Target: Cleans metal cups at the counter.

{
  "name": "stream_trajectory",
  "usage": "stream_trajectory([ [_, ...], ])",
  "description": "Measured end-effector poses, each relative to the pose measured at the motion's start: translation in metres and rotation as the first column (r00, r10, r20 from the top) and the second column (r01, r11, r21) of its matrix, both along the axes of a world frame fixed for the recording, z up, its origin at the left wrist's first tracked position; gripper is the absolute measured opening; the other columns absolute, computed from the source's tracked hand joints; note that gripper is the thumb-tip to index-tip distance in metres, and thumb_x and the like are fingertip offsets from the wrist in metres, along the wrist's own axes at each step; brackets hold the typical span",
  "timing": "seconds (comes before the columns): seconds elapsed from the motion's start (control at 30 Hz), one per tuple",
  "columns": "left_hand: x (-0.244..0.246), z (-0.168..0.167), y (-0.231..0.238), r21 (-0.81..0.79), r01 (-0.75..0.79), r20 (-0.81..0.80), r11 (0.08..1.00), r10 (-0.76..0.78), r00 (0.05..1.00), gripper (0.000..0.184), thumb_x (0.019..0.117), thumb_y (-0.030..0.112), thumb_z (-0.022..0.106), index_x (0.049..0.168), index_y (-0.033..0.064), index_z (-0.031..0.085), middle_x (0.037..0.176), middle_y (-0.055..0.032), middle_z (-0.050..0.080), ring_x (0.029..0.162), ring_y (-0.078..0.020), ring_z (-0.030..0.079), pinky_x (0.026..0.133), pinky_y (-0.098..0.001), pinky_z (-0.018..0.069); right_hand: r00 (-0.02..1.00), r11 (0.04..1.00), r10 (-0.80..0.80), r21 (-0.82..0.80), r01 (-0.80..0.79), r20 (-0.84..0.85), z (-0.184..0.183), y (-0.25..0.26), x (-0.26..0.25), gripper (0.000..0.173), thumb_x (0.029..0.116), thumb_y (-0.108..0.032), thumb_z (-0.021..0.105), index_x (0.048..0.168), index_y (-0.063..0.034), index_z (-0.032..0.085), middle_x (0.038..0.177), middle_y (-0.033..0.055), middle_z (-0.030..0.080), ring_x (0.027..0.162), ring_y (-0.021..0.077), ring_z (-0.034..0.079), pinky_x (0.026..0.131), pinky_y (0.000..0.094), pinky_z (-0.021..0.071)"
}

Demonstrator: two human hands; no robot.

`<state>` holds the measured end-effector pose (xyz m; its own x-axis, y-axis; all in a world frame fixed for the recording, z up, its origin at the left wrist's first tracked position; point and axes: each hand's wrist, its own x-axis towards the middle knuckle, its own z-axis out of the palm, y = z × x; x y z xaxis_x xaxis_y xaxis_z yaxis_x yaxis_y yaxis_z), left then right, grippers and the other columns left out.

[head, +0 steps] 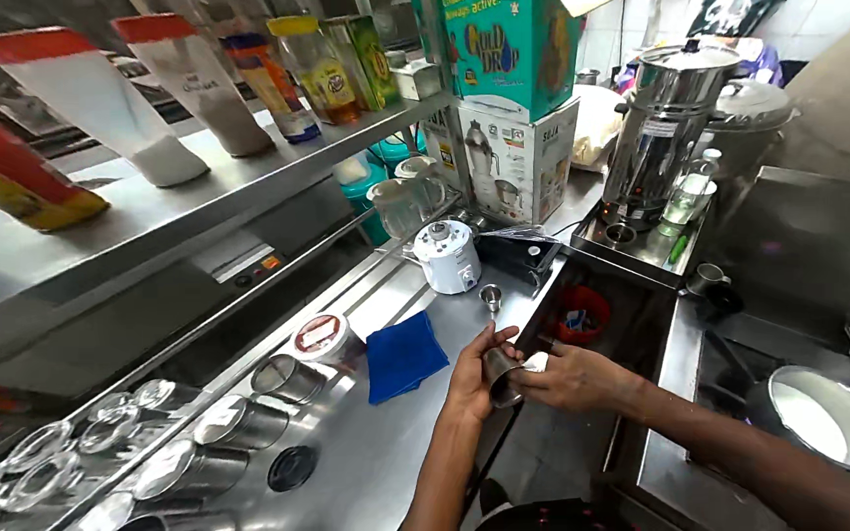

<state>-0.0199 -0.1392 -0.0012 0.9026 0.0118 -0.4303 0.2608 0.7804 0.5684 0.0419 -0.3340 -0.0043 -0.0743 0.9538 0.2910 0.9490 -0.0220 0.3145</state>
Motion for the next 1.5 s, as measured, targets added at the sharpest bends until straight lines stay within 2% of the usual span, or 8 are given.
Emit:
stream_trajectory([
  [0.4,0.001,-0.018,-0.015,0.099,-0.150,-0.173,0.984,0.166,0.971,0.030,0.1063,0.027,0.050,0.112,0.0028,0.066,0.070,-0.0063,0.060,0.057,-0.0176,0.063,0.060,-0.0354,0.0596,0.743,0.922,-0.375,-0.310,0.233,-0.555,-0.027,0.013,-0.045,0.073,0.0951,-0.050,0.064,0.151,-0.0074,0.043,0.155,0.0189,0.041,0.087,0.0330,0.069,0.066,0.0492,0.0572],
  [0.57,0.001,-0.009,-0.023,0.082,-0.215,-0.050,0.973,0.220,0.974,0.023,0.1036,0.023,0.054,0.114,0.0067,0.067,0.067,-0.0018,0.056,0.055,-0.0142,0.061,0.059,-0.0320,0.0592,-0.004,0.913,-0.070,-0.066,0.402,-0.998,-0.031,0.032,-0.092,0.084,0.0899,-0.037,0.073,0.153,0.0013,0.032,0.131,0.0130,0.056,0.075,0.0195,0.060,0.065,0.0375,0.0533],
  [0.7,0.012,-0.030,-0.023,-0.088,-0.183,0.408,0.979,0.203,0.890,0.026,0.1059,0.027,0.049,0.122,0.0143,0.065,0.072,0.0026,0.061,0.066,-0.0100,0.066,0.069,-0.0280,0.0597,-0.708,0.820,0.562,0.176,0.545,-0.428,-0.017,0.050,-0.101,0.051,0.0922,-0.013,0.067,0.137,-0.0163,0.042,0.075,0.0040,0.056,0.053,0.0106,0.053,0.048,0.0274,0.0493],
  [0.83,0.006,-0.026,-0.014,0.129,0.052,0.436,0.990,-0.104,0.894,0.049,0.1077,0.046,0.034,0.134,0.0159,0.061,0.105,-0.0036,0.069,0.092,-0.0133,0.068,0.084,-0.0322,0.0574,0.071,0.876,0.145,0.162,0.454,-0.987,-0.036,0.034,-0.077,0.059,0.0977,-0.035,0.069,0.140,-0.0011,0.045,0.091,0.0071,0.062,0.062,0.0147,0.056,0.057,0.0307,0.0514],
  [0.9,0.000,-0.023,0.000,0.406,0.211,0.214,0.889,-0.317,0.924,0.060,0.1073,0.056,0.029,0.129,0.0139,0.066,0.099,-0.0042,0.068,0.081,-0.0125,0.064,0.072,-0.0300,0.0558,0.701,0.930,-0.217,0.074,0.359,-0.679,-0.036,0.014,-0.054,0.052,0.1033,-0.047,0.055,0.133,-0.0043,0.056,0.107,0.0100,0.069,0.072,0.0225,0.068,0.060,0.0396,0.0572],
  [1.0,-0.013,-0.022,0.016,0.524,0.283,0.034,0.803,-0.352,0.935,0.049,0.1103,0.042,0.034,0.127,0.0088,0.067,0.101,-0.0116,0.069,0.085,-0.0186,0.066,0.078,-0.0364,0.0563,0.920,0.961,-0.265,-0.157,0.227,-0.289,-0.024,-0.007,-0.027,0.027,0.1073,-0.033,0.051,0.128,-0.0163,0.059,0.111,0.0053,0.068,0.087,0.0251,0.069,0.063,0.0432,0.0561],
  [1.3,-0.019,0.017,-0.009,0.038,-0.192,-0.011,0.981,0.193,0.981,0.056,0.1023,0.059,0.044,0.113,0.0092,0.068,0.086,-0.0049,0.066,0.073,-0.0184,0.066,0.074,-0.0390,0.0598,0.736,0.959,-0.265,-0.090,0.268,-0.623,-0.046,0.012,-0.043,0.056,0.1015,-0.050,0.054,0.133,-0.0038,0.057,0.124,0.0159,0.064,0.089,0.0284,0.070,0.070,0.0461,0.0591],
  [1.5,-0.021,0.005,-0.008,-0.147,-0.241,0.106,0.959,0.257,0.960,0.051,0.1026,0.054,0.048,0.094,0.0082,0.069,0.060,0.0002,0.054,0.053,-0.0153,0.061,0.062,-0.0362,0.0607,-0.305,0.912,0.329,0.217,0.347,-0.894,-0.044,0.041,-0.116,0.066,0.0979,-0.032,0.068,0.142,0.0008,0.031,0.078,0.0016,0.053,0.057,0.0082,0.050,0.052,0.0257,0.0461],
])
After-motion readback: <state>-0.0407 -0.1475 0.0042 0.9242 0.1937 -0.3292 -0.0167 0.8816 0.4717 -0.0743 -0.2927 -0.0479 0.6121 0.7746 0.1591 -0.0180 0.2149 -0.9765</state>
